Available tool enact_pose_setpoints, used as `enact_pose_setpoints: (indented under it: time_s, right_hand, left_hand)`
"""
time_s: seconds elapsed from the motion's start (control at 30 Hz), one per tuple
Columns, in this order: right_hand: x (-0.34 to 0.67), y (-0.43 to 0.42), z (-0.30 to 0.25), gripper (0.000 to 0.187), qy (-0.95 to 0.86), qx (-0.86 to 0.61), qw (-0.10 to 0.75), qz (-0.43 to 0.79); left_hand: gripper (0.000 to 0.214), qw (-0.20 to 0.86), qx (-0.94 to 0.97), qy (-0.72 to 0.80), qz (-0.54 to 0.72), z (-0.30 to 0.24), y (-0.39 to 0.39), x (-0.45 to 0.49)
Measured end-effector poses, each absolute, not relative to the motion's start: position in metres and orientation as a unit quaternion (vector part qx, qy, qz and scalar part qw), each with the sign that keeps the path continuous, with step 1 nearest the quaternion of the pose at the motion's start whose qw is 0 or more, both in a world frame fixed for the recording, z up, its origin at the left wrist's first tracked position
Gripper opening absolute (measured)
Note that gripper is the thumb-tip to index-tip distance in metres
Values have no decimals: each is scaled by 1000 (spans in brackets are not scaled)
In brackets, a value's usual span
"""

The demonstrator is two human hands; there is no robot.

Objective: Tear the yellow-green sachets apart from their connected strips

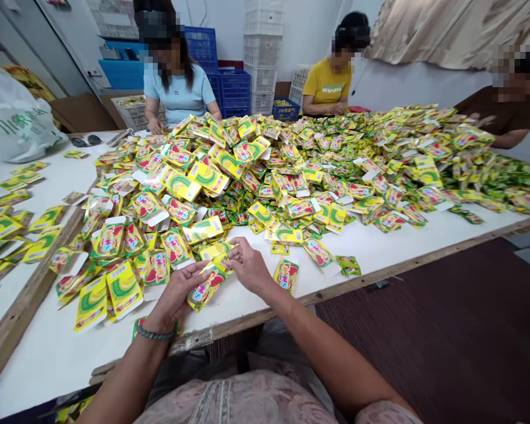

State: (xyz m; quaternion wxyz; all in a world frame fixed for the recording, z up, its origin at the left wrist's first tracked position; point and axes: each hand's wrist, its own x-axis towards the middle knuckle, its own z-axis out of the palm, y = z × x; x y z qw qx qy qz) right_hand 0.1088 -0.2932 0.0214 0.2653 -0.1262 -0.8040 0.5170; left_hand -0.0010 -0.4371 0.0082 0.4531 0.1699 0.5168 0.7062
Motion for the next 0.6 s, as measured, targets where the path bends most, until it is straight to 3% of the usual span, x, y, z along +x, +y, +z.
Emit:
enact_pose_setpoints:
  time_s: [0.17,0.37,0.6]
  right_hand:
    - [112,-304,27,32,-848,-123,248,451]
    - [117,-294,31,38,-815,-129,218,521]
    - [116,-303,39,45,-879,-93,204,422]
  left_hand:
    - [47,433,185,545,694,7,-439,-1]
    - [43,429,208,569,670,8,-442,-1]
    - [38,444,229,558,663,10,-443,0]
